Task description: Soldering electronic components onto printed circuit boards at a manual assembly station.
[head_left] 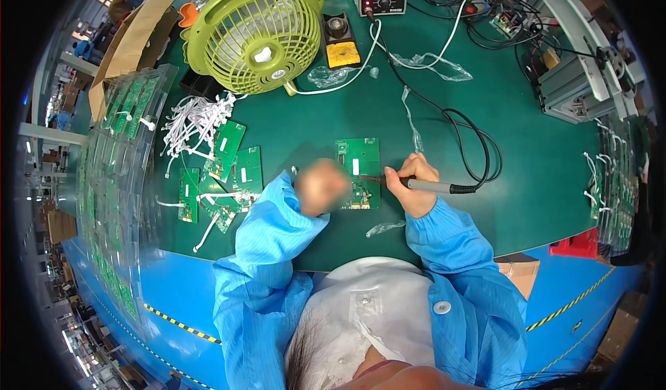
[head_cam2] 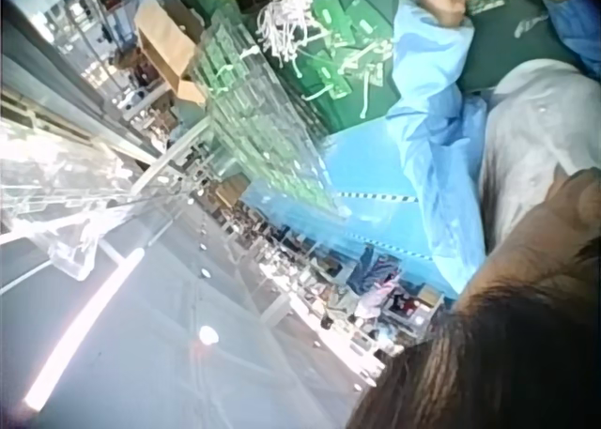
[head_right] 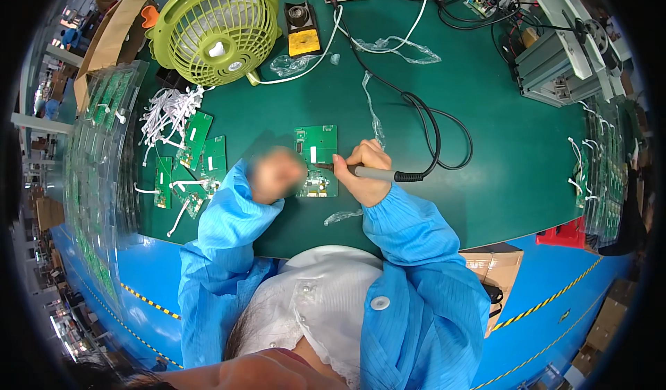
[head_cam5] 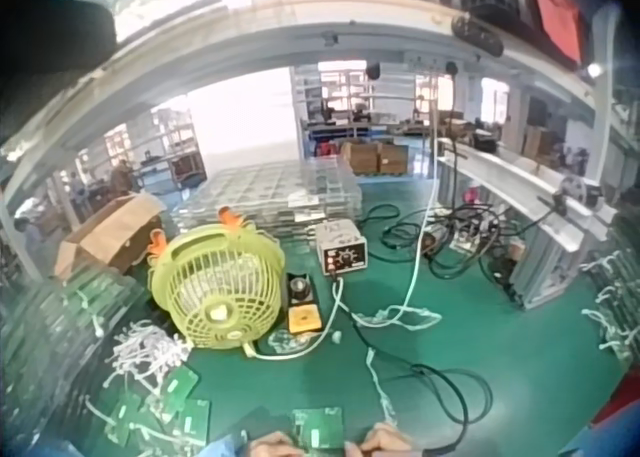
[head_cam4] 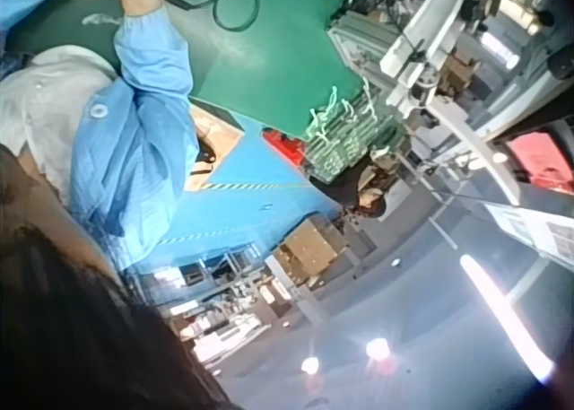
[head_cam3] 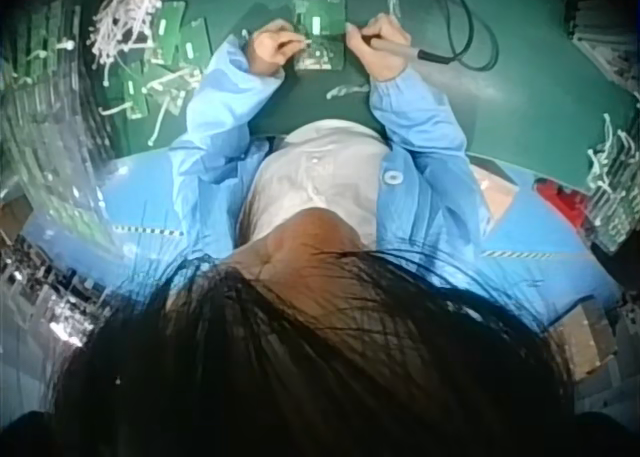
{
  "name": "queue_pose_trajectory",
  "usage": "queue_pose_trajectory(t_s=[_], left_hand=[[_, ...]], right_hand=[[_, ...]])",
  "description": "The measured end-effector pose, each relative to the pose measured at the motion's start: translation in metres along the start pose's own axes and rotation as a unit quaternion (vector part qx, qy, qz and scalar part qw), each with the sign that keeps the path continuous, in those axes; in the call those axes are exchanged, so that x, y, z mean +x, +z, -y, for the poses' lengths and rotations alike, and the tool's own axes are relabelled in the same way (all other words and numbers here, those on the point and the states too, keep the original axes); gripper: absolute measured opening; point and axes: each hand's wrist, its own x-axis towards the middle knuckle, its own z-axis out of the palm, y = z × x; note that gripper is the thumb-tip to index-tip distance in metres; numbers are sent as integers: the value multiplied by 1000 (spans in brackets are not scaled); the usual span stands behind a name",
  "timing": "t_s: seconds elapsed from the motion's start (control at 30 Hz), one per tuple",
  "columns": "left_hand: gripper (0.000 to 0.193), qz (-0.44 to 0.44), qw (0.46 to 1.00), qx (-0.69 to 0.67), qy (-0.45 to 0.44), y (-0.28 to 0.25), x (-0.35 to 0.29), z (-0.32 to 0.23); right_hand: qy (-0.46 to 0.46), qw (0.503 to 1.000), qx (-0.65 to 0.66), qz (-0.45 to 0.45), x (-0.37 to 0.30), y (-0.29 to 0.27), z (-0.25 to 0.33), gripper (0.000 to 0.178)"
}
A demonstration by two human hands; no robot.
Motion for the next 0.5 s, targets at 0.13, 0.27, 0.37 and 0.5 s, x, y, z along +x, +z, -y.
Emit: queue_pose_trajectory(t_s=[0.13, 0.27, 0.37, 0.5], left_hand=[[8, -3, 998, -43, -34, 4, -1, -6], [5, -32, 999, 6, -12, 14, -3, -11], [3, -85, 995, 26, -51, 11, 7, 0], [3, -114, 984, 19, -133, -1, 26, 21]], right_hand=[[-10, 1000, -9, -6, 1, -1, -2, 28], [25, 997, 4, -69, 5, -9, -8, 27], [44, 996, 16, -82, 6, -9, -11, 27], [54, 994, 28, -88, 16, 0, -14, 27]])
